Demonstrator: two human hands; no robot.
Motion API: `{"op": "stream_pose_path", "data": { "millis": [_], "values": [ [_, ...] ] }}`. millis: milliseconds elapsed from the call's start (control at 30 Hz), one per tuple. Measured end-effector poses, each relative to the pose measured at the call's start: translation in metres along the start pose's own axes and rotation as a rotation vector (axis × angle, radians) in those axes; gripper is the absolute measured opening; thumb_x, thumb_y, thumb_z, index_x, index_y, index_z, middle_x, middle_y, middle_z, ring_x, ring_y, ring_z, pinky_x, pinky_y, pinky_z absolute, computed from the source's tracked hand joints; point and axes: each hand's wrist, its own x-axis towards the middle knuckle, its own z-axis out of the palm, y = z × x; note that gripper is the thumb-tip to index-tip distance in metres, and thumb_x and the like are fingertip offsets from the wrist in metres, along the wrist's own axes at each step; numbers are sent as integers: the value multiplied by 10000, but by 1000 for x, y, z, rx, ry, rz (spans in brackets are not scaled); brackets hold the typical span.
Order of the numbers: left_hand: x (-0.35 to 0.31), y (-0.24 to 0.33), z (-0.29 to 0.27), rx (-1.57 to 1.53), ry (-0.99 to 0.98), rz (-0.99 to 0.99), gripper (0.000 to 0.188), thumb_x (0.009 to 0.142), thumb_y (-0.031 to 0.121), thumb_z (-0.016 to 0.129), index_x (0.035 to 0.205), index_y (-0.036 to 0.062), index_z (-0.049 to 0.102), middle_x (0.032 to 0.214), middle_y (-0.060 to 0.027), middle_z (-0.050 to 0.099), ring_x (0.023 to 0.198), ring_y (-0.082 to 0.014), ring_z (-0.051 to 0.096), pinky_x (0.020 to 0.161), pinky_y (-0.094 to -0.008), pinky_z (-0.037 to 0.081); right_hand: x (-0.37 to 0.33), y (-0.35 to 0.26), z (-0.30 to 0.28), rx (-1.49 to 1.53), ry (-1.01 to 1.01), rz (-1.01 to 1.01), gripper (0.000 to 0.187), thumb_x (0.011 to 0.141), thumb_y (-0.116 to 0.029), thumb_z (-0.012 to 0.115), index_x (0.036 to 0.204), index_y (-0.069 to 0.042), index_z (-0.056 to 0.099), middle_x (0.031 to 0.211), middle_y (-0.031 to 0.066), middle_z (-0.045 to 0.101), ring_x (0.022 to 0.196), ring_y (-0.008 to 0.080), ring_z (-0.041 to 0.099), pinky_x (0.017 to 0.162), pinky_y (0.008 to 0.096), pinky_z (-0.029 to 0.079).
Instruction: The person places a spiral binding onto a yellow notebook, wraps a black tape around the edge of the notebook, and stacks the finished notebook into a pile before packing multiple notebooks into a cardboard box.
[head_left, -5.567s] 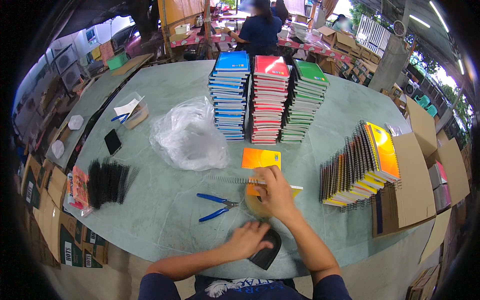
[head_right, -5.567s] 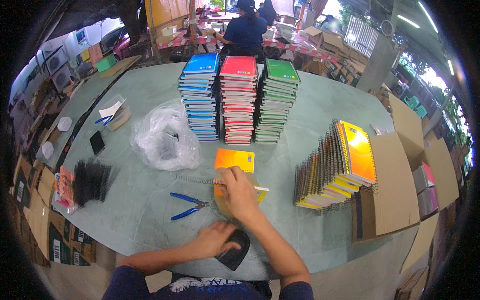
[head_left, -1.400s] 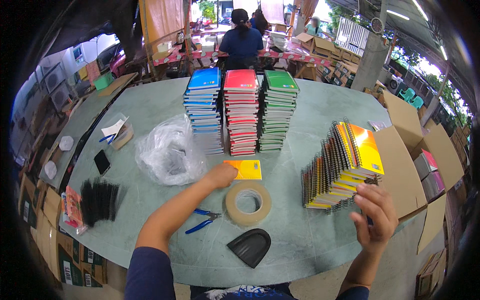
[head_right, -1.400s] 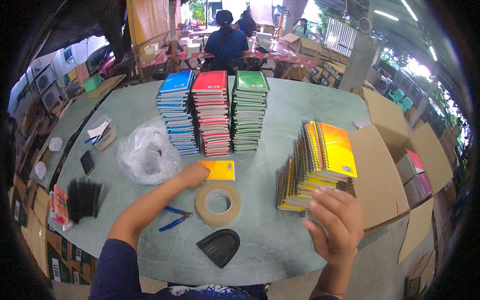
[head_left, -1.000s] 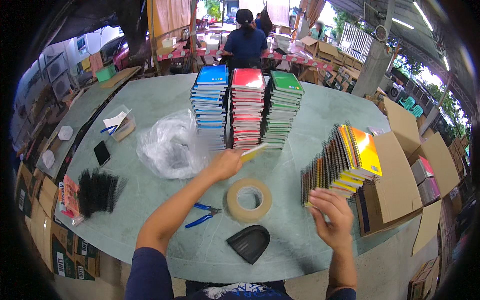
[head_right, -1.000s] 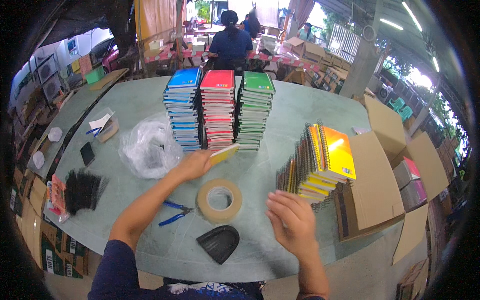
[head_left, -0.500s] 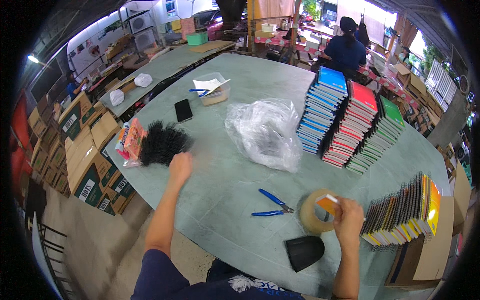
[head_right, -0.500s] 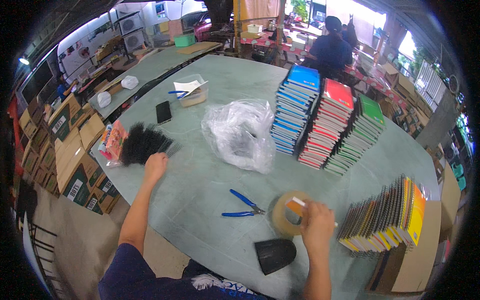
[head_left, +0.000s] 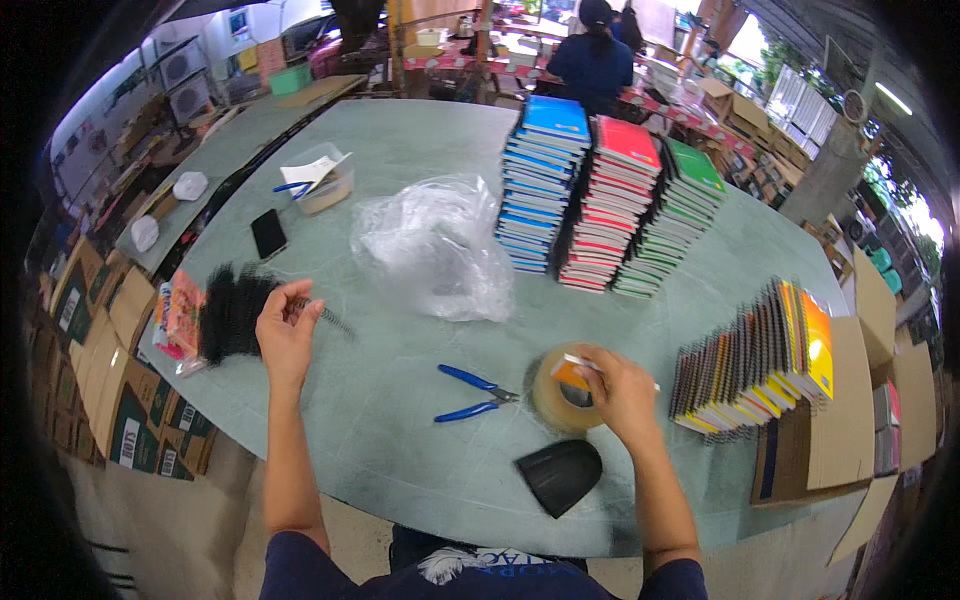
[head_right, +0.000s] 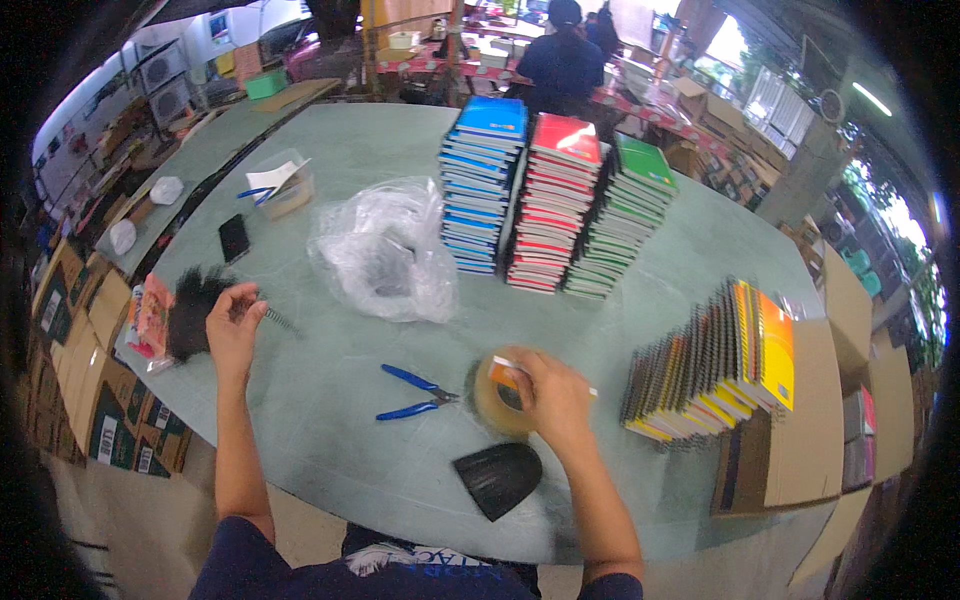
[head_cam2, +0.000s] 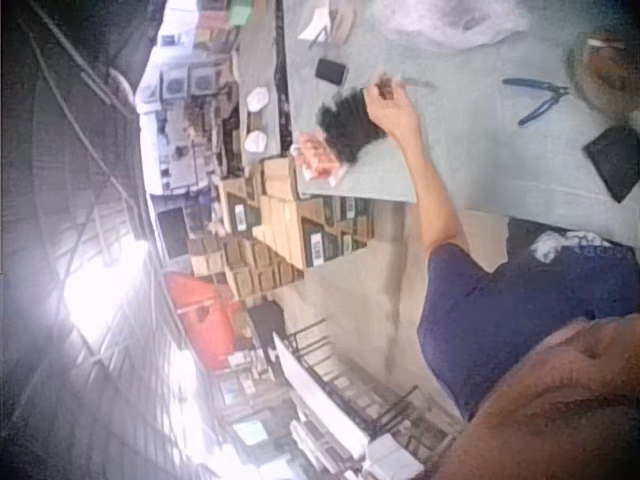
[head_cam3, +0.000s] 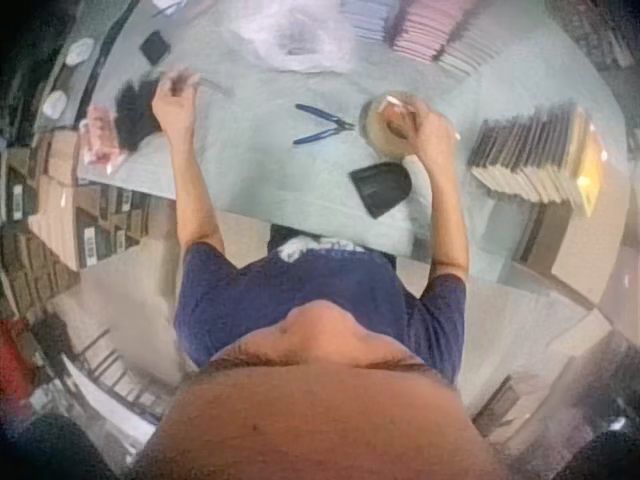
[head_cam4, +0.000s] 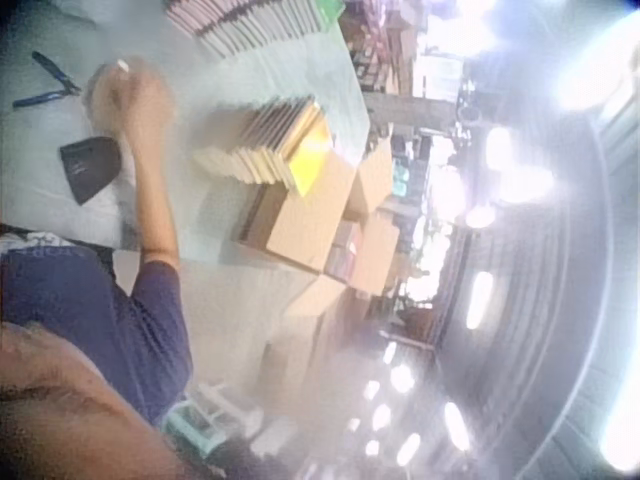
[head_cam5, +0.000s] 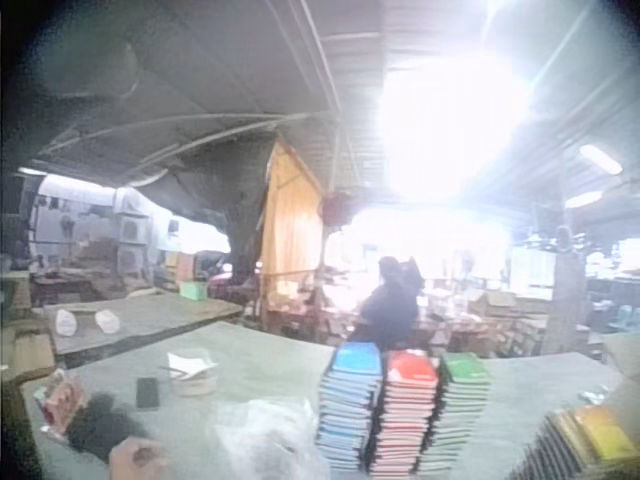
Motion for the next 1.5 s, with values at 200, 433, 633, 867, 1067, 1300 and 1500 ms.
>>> {"op": "stream_pose_path", "data": {
  "millis": [200, 433, 633, 867, 1067, 1300, 1500],
  "values": [
    [-44, 65, 117, -491, -533, -421, 323, 863, 37, 501, 1185, 38, 520, 852, -44, 573, 687, -107, 555, 632, -253, 476, -1, 12, 9, 135, 128, -58, 118, 781, -133, 610, 870, -75, 661, 835, 112, 653, 719, 295, 620, 624, 377, 487],
    [-113, 89, 183, -427, -941, -82, 424, 846, 127, 559, 1258, 62, 481, 753, -49, 616, 624, -90, 541, 543, -247, 462, -5, 11, 13, 138, 108, -52, 118, 778, -131, 617, 863, -70, 671, 816, 108, 658, 712, 293, 626, 623, 376, 488],
    [-94, 94, 175, -337, -688, 66, 196, 826, 108, 611, 995, 13, 643, 822, -83, 648, 655, -116, 559, 599, -255, 452, -4, 7, 8, 136, 98, -61, 111, 778, -137, 630, 850, -65, 673, 808, 110, 658, 688, 294, 629, 612, 373, 486],
    [-99, 97, 178, -226, -572, 230, 192, 811, 98, 622, 980, 10, 640, 809, -115, 628, 663, -201, 579, 596, -286, 452, -6, 8, 6, 181, 22, -95, 157, 757, -72, 600, 900, -72, 664, 837, 113, 656, 716, 292, 627, 620, 371, 488],
    [-90, 101, 181, 1, -563, 382, 245, 776, 115, 639, 1002, 23, 619, 933, -153, 601, 768, -269, 584, 675, -350, 458, -9, 5, 1, 127, 28, -192, 135, 755, -52, 586, 878, -80, 635, 836, 104, 648, 753, 297, 620, 634, 380, 477],
    [-65, 123, 153, -30, -915, 184, 440, 782, 242, 645, 1170, 77, 520, 919, -141, 586, 779, -319, 579, 681, -388, 452, -1, 3, 15, 57, 115, -219, 204, 792, -163, 566, 977, -77, 576, 856, 104, 621, 824, 283, 595, 681, 413, 435],
    [-61, 101, 156, -27, -974, 230, 330, 805, 266, 624, 1063, 64, 587, 902, -130, 596, 787, -292, 583, 667, -380, 455, -4, 3, 14, 265, 65, -167, 238, 797, -194, 600, 986, -72, 524, 819, 114, 583, 819, 312, 575, 677, 407, 436]
  ]
}}
